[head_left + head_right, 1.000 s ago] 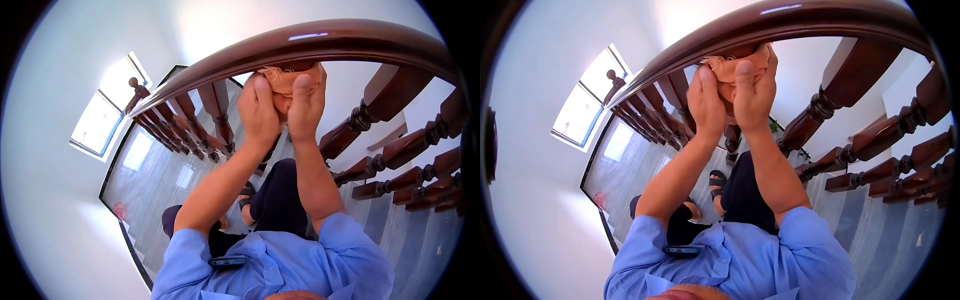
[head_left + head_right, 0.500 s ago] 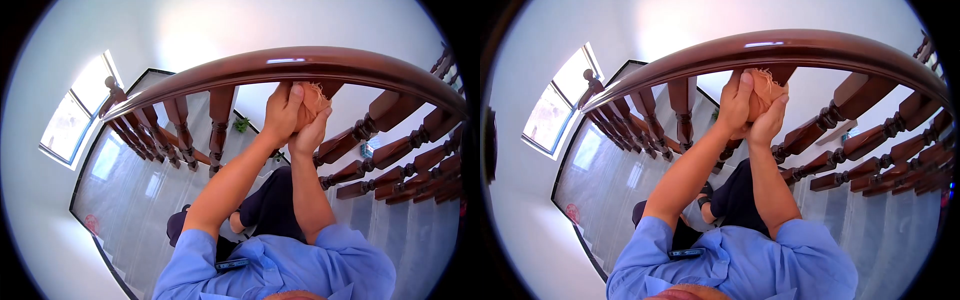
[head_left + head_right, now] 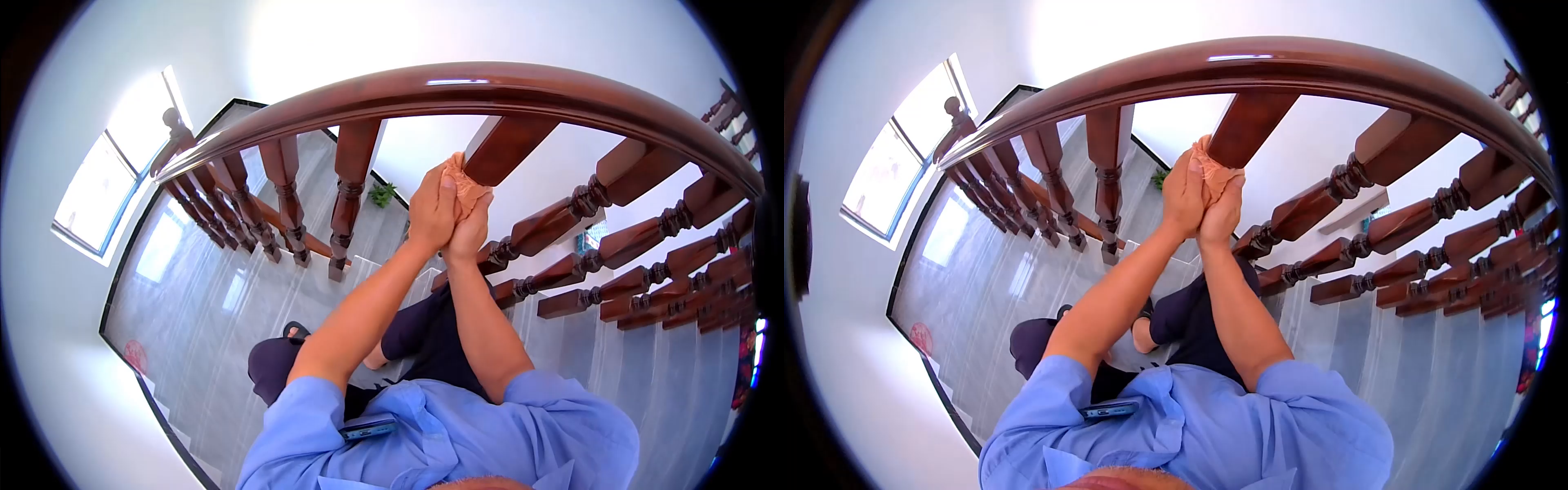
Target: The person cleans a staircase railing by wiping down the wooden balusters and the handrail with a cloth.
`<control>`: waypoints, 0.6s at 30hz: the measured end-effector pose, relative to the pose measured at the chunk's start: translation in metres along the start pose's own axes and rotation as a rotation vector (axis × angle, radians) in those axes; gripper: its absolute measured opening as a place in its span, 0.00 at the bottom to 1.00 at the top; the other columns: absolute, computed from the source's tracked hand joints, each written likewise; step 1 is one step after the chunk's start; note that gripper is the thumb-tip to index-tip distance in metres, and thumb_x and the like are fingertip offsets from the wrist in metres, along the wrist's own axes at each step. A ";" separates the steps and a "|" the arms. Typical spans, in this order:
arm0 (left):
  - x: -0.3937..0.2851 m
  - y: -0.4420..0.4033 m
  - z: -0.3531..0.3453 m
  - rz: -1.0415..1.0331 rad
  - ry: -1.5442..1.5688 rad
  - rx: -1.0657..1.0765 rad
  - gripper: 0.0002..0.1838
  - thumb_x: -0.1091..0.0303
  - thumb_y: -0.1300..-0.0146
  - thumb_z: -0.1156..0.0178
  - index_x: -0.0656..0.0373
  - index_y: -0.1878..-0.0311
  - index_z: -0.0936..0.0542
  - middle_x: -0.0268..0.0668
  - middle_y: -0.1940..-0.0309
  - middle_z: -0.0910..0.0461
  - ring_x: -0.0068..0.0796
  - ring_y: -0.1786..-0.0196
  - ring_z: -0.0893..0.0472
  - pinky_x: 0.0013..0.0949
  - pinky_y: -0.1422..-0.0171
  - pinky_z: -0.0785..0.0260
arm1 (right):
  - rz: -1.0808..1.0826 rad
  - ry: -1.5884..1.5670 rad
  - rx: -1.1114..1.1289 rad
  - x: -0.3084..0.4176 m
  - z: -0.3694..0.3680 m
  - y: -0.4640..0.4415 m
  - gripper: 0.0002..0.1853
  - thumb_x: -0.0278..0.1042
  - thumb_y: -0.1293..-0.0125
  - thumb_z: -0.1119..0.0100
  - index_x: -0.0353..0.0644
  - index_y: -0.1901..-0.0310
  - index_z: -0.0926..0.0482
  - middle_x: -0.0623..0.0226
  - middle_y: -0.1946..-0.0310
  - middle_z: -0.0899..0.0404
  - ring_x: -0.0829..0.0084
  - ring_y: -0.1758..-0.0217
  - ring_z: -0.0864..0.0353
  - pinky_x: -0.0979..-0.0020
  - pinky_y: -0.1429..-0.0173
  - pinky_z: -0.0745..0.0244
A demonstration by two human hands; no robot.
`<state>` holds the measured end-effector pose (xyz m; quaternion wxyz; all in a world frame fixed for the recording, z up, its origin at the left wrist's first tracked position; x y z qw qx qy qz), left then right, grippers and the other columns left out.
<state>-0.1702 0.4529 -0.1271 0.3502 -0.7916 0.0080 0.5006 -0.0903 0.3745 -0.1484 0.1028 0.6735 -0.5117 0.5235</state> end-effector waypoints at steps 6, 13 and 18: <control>0.023 0.024 0.006 0.022 -0.066 -0.003 0.26 0.53 0.20 0.55 0.64 0.36 0.23 0.51 0.42 0.19 0.48 0.39 0.18 0.41 0.35 0.29 | -0.164 -0.135 -0.013 -0.047 0.028 -0.001 0.27 0.47 0.14 0.73 0.38 0.37 0.26 0.62 0.41 0.20 0.69 0.39 0.20 0.67 0.31 0.29; 0.069 0.058 0.020 0.070 -0.019 0.027 0.30 0.48 0.19 0.59 0.66 0.33 0.26 0.48 0.38 0.21 0.43 0.35 0.22 0.41 0.29 0.34 | -0.037 0.044 -0.145 -0.076 0.049 0.030 0.27 0.45 0.16 0.71 0.38 0.41 0.22 0.62 0.44 0.19 0.69 0.41 0.20 0.67 0.33 0.29; 0.084 0.080 0.031 0.019 -0.112 0.036 0.31 0.48 0.18 0.61 0.67 0.33 0.26 0.51 0.37 0.22 0.48 0.34 0.23 0.43 0.29 0.35 | -0.161 0.027 -0.079 -0.106 0.058 0.055 0.26 0.42 0.19 0.71 0.37 0.37 0.24 0.60 0.41 0.19 0.68 0.38 0.19 0.67 0.30 0.29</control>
Point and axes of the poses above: each hand's wrist, its own y-axis away from the middle knuckle, its own z-axis out of the back of the hand, x = y × z, the point moved 8 cm from there along -y, towards the middle knuckle
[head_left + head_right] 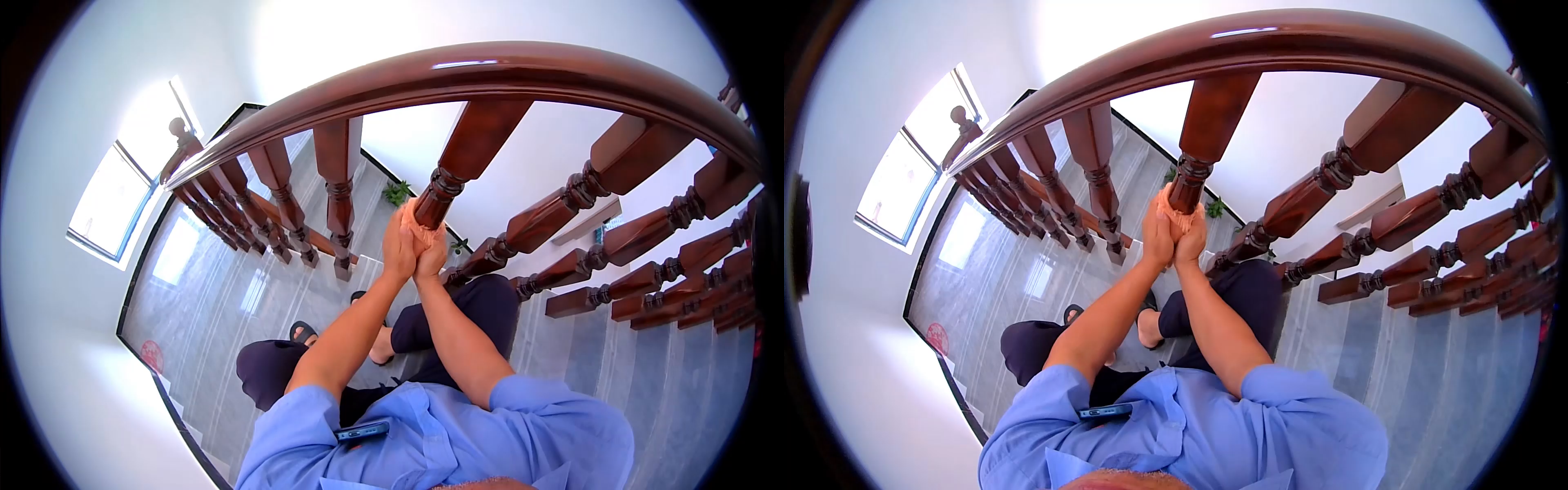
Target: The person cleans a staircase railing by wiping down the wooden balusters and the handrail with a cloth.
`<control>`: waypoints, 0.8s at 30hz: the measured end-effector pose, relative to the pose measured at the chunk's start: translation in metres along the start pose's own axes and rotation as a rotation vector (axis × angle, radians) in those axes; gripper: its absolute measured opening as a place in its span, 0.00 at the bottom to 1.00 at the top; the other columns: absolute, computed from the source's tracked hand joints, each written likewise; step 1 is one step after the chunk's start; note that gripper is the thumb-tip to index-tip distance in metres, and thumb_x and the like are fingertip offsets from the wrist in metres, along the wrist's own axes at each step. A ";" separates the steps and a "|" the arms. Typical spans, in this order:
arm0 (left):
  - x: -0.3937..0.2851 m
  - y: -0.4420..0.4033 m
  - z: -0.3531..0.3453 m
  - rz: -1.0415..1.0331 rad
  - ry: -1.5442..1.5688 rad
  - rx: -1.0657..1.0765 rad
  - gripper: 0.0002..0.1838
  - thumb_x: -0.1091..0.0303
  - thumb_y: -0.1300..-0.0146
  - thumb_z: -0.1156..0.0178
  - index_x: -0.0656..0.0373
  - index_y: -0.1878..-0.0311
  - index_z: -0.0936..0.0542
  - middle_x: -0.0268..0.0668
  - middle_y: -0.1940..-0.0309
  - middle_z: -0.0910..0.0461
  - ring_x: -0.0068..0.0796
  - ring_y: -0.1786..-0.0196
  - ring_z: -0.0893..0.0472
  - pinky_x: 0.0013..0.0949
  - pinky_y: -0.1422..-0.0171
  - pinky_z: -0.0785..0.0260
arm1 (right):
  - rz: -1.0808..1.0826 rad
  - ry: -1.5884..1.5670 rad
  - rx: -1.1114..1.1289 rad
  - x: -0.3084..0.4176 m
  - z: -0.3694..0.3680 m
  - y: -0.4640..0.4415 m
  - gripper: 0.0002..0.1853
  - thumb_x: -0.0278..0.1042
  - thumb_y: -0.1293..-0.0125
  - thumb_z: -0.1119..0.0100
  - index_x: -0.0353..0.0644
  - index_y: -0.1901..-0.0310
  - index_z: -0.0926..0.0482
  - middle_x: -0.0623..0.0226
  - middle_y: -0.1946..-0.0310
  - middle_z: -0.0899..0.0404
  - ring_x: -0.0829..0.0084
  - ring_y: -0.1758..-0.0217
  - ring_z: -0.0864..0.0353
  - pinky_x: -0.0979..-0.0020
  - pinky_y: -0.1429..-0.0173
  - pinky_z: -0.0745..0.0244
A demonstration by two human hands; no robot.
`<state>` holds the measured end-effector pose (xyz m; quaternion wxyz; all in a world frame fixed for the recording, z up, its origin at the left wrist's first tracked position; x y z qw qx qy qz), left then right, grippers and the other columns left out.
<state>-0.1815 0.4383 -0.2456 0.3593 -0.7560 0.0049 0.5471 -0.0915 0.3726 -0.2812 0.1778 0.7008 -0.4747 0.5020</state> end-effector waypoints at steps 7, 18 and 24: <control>0.042 0.030 0.006 0.008 -0.072 0.040 0.33 0.48 0.16 0.67 0.70 0.29 0.30 0.53 0.33 0.26 0.51 0.29 0.27 0.44 0.22 0.43 | -0.122 -0.048 0.085 -0.059 0.033 -0.002 0.22 0.38 0.18 0.65 0.34 0.35 0.27 0.59 0.39 0.20 0.67 0.38 0.18 0.66 0.30 0.27; 0.113 0.086 0.014 0.314 -0.208 -0.158 0.26 0.58 0.17 0.61 0.71 0.31 0.30 0.55 0.36 0.23 0.54 0.34 0.24 0.42 0.26 0.36 | -0.080 0.584 -0.341 -0.093 0.090 0.036 0.23 0.46 0.16 0.61 0.34 0.49 0.20 0.61 0.54 0.16 0.66 0.51 0.17 0.66 0.43 0.24; 0.148 0.118 0.025 0.492 -0.116 -0.243 0.22 0.61 0.17 0.59 0.66 0.33 0.28 0.52 0.40 0.21 0.48 0.39 0.20 0.42 0.34 0.30 | -0.414 -0.216 -0.248 -0.167 0.102 0.023 0.15 0.37 0.17 0.57 0.35 0.50 0.22 0.60 0.55 0.16 0.65 0.55 0.14 0.61 0.48 0.16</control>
Point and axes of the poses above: each hand's wrist, its own y-axis away from the middle knuckle, its own z-axis out of the back of the hand, x = y × z, the point moved 8 cm from there along -y, towards the middle knuckle
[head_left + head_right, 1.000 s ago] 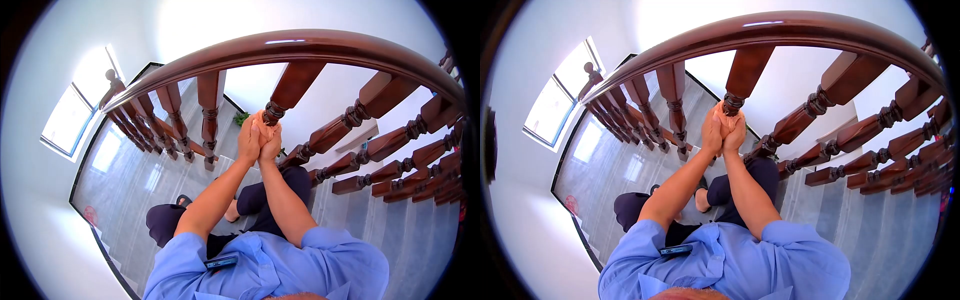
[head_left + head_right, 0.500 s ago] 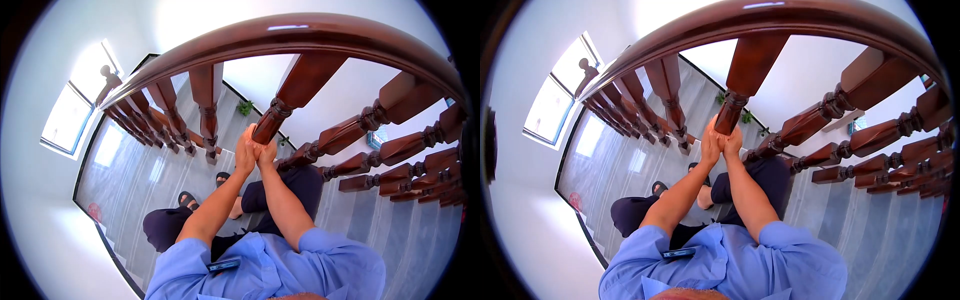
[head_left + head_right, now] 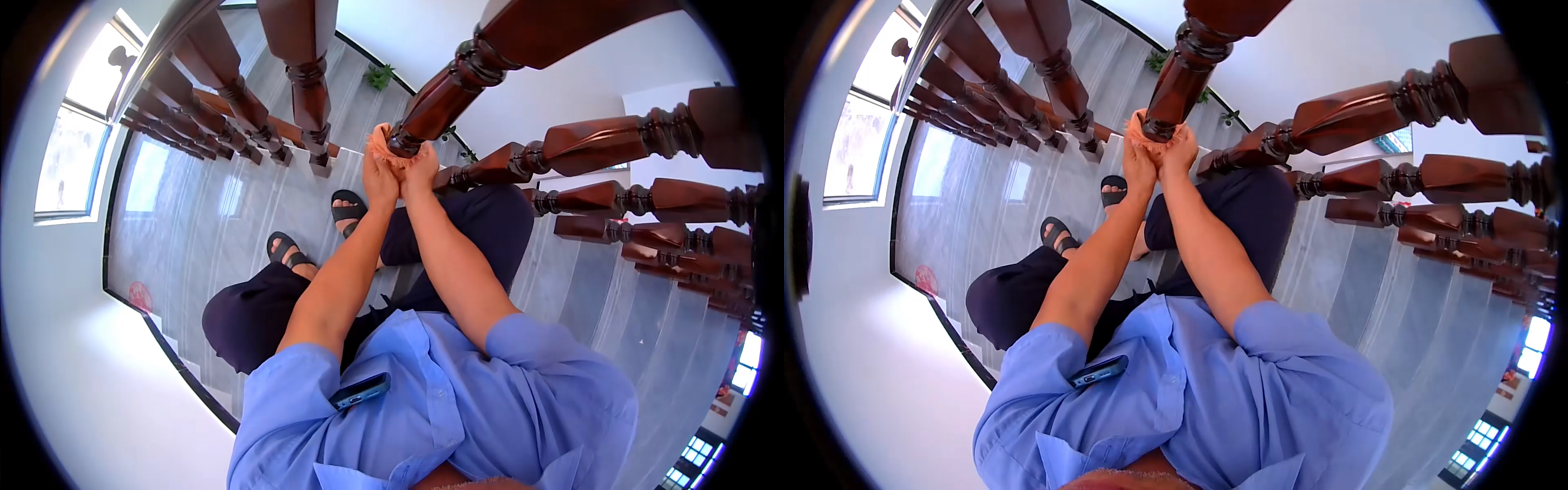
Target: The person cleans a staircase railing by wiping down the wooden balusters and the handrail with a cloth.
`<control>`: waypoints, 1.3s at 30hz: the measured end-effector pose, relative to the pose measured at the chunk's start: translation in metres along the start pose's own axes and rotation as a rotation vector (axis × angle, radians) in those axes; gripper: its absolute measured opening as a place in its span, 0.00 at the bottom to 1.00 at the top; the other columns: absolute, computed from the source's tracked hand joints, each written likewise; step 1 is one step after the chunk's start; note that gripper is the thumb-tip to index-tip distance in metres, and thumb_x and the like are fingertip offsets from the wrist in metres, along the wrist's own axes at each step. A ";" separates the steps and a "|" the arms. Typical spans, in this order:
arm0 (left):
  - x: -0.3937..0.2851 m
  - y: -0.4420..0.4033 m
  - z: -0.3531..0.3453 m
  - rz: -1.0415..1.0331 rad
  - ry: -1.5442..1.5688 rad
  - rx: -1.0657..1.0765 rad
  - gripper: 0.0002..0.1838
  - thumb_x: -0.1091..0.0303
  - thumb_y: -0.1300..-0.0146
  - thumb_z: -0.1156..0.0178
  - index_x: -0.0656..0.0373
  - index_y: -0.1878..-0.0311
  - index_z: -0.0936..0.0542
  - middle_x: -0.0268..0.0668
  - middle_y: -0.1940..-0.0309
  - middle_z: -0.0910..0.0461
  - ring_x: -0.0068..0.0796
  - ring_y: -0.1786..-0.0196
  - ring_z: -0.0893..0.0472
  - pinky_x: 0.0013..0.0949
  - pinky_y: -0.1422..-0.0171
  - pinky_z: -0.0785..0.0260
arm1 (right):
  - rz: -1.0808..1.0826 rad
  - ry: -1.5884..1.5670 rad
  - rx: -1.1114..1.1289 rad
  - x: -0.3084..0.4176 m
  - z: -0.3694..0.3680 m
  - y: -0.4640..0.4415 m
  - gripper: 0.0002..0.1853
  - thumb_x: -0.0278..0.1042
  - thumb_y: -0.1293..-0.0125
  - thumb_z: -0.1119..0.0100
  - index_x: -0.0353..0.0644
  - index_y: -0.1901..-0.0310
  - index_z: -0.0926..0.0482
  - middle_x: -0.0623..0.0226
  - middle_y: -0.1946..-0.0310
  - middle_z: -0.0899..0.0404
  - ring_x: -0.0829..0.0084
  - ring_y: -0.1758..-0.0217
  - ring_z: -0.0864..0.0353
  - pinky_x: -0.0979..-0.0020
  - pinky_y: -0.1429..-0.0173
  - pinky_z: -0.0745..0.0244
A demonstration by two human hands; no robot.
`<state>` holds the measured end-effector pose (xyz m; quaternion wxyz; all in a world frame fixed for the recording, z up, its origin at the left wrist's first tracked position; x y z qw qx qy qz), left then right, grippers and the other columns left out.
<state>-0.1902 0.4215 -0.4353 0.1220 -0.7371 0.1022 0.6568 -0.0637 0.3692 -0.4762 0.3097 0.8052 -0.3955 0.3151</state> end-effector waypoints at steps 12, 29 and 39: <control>0.062 -0.017 0.005 0.191 -0.065 0.222 0.22 0.63 0.16 0.58 0.63 0.30 0.27 0.44 0.39 0.20 0.37 0.36 0.21 0.36 0.30 0.31 | -0.363 -0.008 -0.093 -0.055 0.024 0.002 0.19 0.46 0.22 0.52 0.44 0.43 0.19 0.63 0.46 0.15 0.64 0.43 0.15 0.52 0.35 0.21; 0.050 0.019 -0.009 0.531 0.420 0.098 0.31 0.53 0.17 0.59 0.56 0.18 0.41 0.40 0.31 0.27 0.33 0.32 0.27 0.35 0.26 0.38 | -0.361 -0.201 0.191 -0.034 -0.020 -0.035 0.24 0.47 0.21 0.58 0.37 0.39 0.24 0.58 0.35 0.21 0.60 0.33 0.21 0.58 0.27 0.27; 0.003 -0.027 -0.030 0.351 0.692 0.325 0.22 0.63 0.19 0.62 0.55 0.34 0.21 0.37 0.45 0.18 0.25 0.48 0.19 0.28 0.50 0.24 | -0.176 -0.023 -0.056 -0.017 0.001 0.021 0.14 0.34 0.25 0.50 0.37 0.46 0.20 0.64 0.48 0.16 0.68 0.43 0.17 0.61 0.35 0.24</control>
Point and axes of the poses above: each hand's wrist, its own y-axis away from the middle knuckle, its own z-axis out of the back of the hand, x = y × z, the point moved 8 cm from there along -y, towards the middle knuckle
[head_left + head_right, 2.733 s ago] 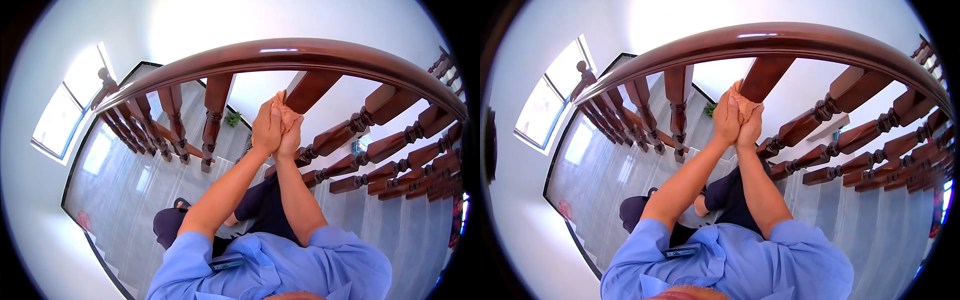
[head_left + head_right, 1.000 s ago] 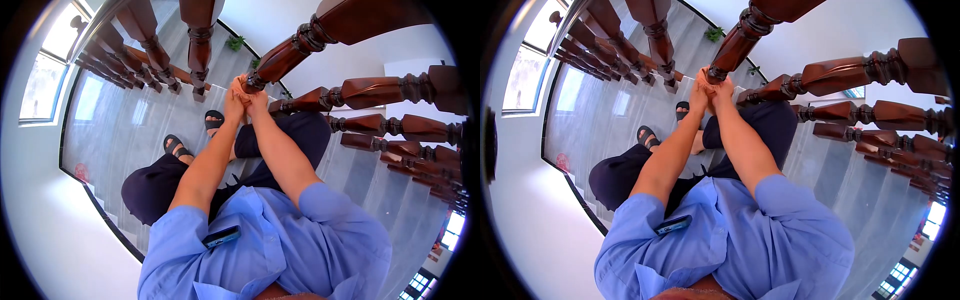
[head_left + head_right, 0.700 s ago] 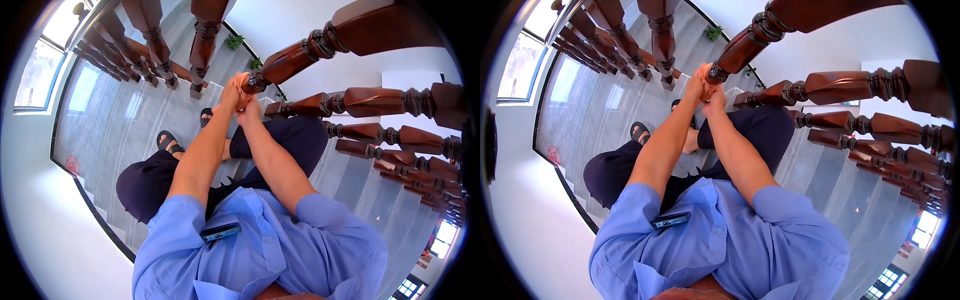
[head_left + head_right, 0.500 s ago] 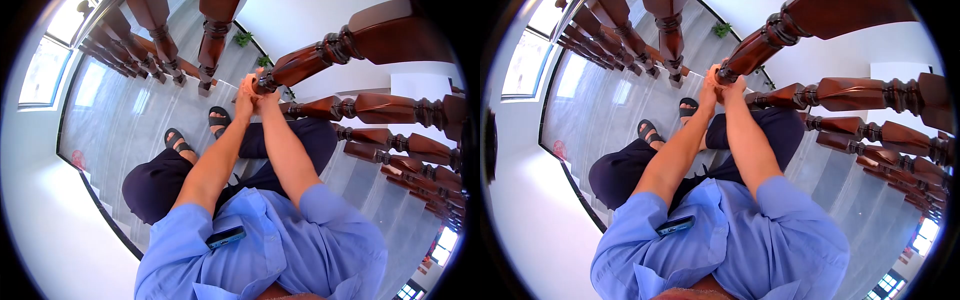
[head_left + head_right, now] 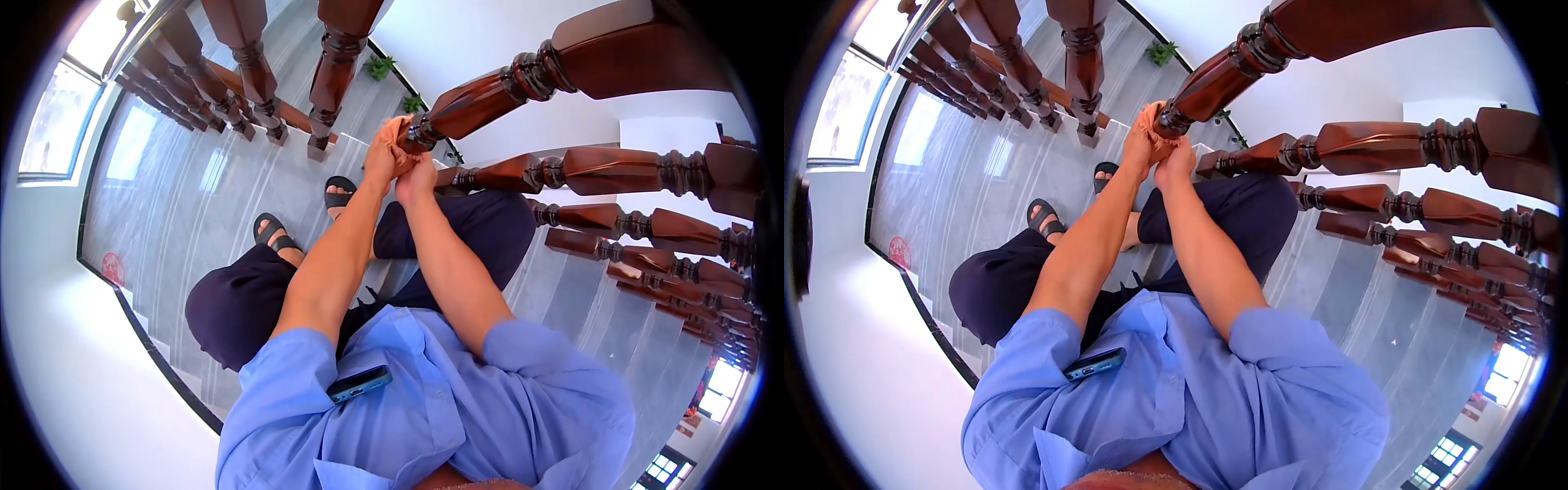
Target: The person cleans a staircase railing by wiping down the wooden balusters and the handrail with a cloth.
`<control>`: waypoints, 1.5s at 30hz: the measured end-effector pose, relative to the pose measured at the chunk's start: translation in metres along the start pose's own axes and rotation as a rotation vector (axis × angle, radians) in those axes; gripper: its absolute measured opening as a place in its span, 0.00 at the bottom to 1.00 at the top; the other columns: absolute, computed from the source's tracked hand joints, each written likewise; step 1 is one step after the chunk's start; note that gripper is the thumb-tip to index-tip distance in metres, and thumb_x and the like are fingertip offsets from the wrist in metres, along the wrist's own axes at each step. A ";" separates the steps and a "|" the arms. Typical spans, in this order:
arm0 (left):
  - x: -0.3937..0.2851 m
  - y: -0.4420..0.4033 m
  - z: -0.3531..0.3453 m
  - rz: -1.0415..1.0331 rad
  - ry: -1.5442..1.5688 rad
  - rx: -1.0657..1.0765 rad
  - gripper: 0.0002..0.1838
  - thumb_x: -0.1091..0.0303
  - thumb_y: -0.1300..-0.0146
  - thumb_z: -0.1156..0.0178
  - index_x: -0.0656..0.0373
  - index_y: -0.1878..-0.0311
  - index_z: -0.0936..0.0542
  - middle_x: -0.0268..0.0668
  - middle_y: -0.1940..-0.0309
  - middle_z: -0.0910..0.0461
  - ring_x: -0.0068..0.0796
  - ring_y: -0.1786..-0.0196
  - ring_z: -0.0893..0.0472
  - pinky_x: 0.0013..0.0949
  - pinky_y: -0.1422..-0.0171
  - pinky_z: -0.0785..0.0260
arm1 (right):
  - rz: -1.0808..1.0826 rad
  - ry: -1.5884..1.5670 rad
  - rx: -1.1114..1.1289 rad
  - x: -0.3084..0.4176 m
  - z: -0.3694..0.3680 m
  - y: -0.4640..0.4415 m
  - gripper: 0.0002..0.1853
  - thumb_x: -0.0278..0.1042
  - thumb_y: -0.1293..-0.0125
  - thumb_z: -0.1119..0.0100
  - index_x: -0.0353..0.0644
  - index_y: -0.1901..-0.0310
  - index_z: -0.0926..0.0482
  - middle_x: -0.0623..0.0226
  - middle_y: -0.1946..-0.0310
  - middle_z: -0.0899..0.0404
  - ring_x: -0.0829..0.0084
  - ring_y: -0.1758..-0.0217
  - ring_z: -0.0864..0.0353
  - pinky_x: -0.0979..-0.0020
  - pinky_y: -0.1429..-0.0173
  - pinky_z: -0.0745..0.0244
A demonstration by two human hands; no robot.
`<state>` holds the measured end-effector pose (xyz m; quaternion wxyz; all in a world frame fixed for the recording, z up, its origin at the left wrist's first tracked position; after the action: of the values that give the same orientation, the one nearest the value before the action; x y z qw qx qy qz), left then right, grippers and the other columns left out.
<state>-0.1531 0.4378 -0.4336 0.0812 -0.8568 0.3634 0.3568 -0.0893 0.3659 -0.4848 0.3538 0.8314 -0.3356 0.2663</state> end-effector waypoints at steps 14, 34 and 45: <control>-0.112 0.060 -0.104 -0.557 -0.365 -0.237 0.26 0.57 0.17 0.60 0.69 0.30 0.28 0.51 0.36 0.22 0.43 0.33 0.23 0.41 0.27 0.36 | 0.457 0.225 0.291 0.175 -0.138 0.063 0.18 0.26 0.22 0.48 0.29 0.35 0.27 0.57 0.43 0.18 0.67 0.43 0.15 0.67 0.39 0.17; -0.140 0.034 -0.131 -0.516 -0.272 0.043 0.31 0.51 0.15 0.63 0.72 0.28 0.32 0.46 0.33 0.25 0.34 0.32 0.25 0.37 0.25 0.35 | 0.718 0.658 0.045 0.165 -0.118 0.149 0.20 0.20 0.25 0.49 0.33 0.33 0.25 0.62 0.45 0.16 0.73 0.43 0.17 0.72 0.38 0.25; -0.199 0.079 -0.183 -0.715 -0.333 0.200 0.38 0.50 0.19 0.52 0.75 0.22 0.42 0.52 0.26 0.34 0.40 0.25 0.33 0.39 0.20 0.44 | 0.886 0.318 0.296 0.256 -0.208 0.159 0.15 0.24 0.23 0.48 0.31 0.39 0.26 0.57 0.43 0.18 0.69 0.44 0.16 0.69 0.36 0.21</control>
<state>-0.2014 0.4206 -0.1569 0.3408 -0.8475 0.0575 0.4029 -0.0882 0.3474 -0.1191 0.1313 0.5993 -0.5572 0.5596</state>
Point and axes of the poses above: each hand's wrist, its own y-axis away from the middle knuckle, its own z-axis out of the back of the hand, x = y × z, the point moved 8 cm from there along -y, towards the middle knuckle
